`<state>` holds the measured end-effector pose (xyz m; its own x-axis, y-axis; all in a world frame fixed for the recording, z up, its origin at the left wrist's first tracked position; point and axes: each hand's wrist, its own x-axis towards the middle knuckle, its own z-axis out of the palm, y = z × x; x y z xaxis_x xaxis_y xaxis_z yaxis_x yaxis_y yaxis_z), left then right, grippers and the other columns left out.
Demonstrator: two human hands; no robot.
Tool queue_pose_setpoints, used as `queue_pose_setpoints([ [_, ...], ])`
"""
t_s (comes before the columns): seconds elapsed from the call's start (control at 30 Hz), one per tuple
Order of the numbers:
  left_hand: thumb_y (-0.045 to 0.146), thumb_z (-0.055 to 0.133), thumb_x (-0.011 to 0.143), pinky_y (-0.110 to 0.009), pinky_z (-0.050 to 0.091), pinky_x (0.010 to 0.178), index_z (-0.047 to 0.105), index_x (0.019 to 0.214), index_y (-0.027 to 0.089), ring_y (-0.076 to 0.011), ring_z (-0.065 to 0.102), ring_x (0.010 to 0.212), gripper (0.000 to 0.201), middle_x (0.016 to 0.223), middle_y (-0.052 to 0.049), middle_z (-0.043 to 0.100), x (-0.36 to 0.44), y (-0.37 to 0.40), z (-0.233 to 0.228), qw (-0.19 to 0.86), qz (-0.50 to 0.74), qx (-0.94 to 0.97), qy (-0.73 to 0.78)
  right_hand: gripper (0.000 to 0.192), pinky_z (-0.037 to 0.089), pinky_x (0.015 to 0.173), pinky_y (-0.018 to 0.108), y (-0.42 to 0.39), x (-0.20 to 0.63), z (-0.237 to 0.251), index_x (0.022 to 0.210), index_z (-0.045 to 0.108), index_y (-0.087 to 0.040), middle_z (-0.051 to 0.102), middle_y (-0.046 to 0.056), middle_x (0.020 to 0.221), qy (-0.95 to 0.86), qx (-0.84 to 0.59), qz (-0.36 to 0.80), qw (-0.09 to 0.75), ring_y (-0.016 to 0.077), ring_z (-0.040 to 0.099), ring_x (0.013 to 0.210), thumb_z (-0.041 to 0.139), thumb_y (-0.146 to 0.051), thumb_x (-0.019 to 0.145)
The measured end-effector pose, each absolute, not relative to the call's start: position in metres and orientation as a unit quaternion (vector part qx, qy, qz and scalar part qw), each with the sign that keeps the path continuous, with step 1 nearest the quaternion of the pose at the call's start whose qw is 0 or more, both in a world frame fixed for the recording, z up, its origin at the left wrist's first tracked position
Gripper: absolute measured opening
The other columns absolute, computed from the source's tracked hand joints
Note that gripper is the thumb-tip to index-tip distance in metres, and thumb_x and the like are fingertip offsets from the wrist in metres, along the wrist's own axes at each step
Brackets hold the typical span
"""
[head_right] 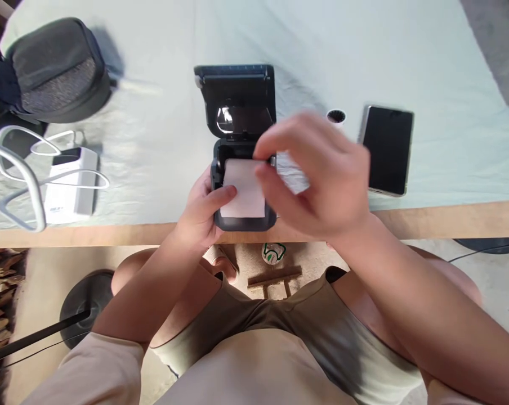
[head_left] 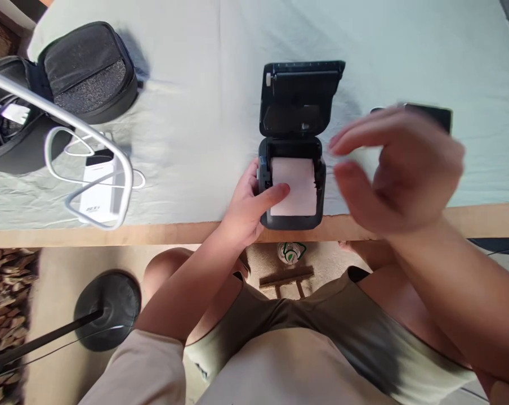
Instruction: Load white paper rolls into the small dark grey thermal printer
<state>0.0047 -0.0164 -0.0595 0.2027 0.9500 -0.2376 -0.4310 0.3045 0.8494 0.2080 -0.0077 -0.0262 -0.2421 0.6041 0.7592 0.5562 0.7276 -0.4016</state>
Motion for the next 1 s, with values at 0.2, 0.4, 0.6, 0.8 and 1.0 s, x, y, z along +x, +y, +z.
queue_pose_setpoints([
  [0.2,0.041,0.115,0.065,-0.049,0.070,0.099,0.059,0.161,0.033,-0.0434,0.086,0.118,0.112,0.112,-0.005,0.085,0.000,-0.018,-0.064,0.716,0.457,0.349,0.396,0.057,0.062,0.121,0.044,0.000,0.214,-0.027,0.158,0.041,-0.031,0.061,0.011,0.162,-0.690,-0.444,0.265,0.506,0.0257,0.068,0.151,0.056,-0.047,0.106],
  [0.4,0.043,0.115,0.065,-0.041,0.069,0.097,0.056,0.162,0.031,-0.0402,0.084,0.124,0.115,0.127,-0.008,0.084,-0.005,-0.019,-0.069,0.709,0.456,0.374,0.387,0.046,0.061,0.127,0.046,-0.001,0.211,-0.035,0.147,0.061,-0.025,0.069,0.012,0.147,-0.725,-0.469,0.262,0.432,0.0230,0.070,0.144,0.047,-0.054,0.114],
  [0.6,0.051,0.110,0.075,-0.031,0.065,0.072,0.070,0.139,0.029,-0.0257,0.082,0.087,0.079,0.108,-0.004,0.083,-0.003,-0.020,-0.060,0.723,0.467,0.341,0.378,0.055,0.067,0.100,0.036,0.000,0.206,-0.039,0.152,0.058,-0.025,0.071,0.011,0.140,-0.756,-0.470,0.324,0.320,0.0200,0.073,0.116,0.064,-0.053,0.105],
  [0.8,0.055,0.108,0.079,-0.033,0.064,0.072,0.078,0.127,0.025,-0.0252,0.080,0.086,0.063,0.100,-0.004,0.082,0.003,-0.018,-0.056,0.709,0.476,0.329,0.402,0.049,0.064,0.090,0.033,-0.001,0.205,-0.038,0.147,0.063,-0.024,0.073,0.012,0.130,-0.781,-0.488,0.239,0.309,0.0195,0.072,0.109,0.061,-0.056,0.109],
  [1.0,0.068,0.081,0.104,-0.047,0.070,0.115,0.084,0.116,0.024,-0.0366,0.081,0.134,0.046,0.124,-0.008,0.089,0.010,-0.018,-0.060,0.720,0.506,0.279,0.384,0.055,0.070,0.107,0.044,-0.003,0.210,-0.030,0.154,0.063,-0.027,0.072,0.015,0.146,-0.791,-0.496,0.207,0.292,0.0261,0.073,0.131,0.058,-0.060,0.111],
])
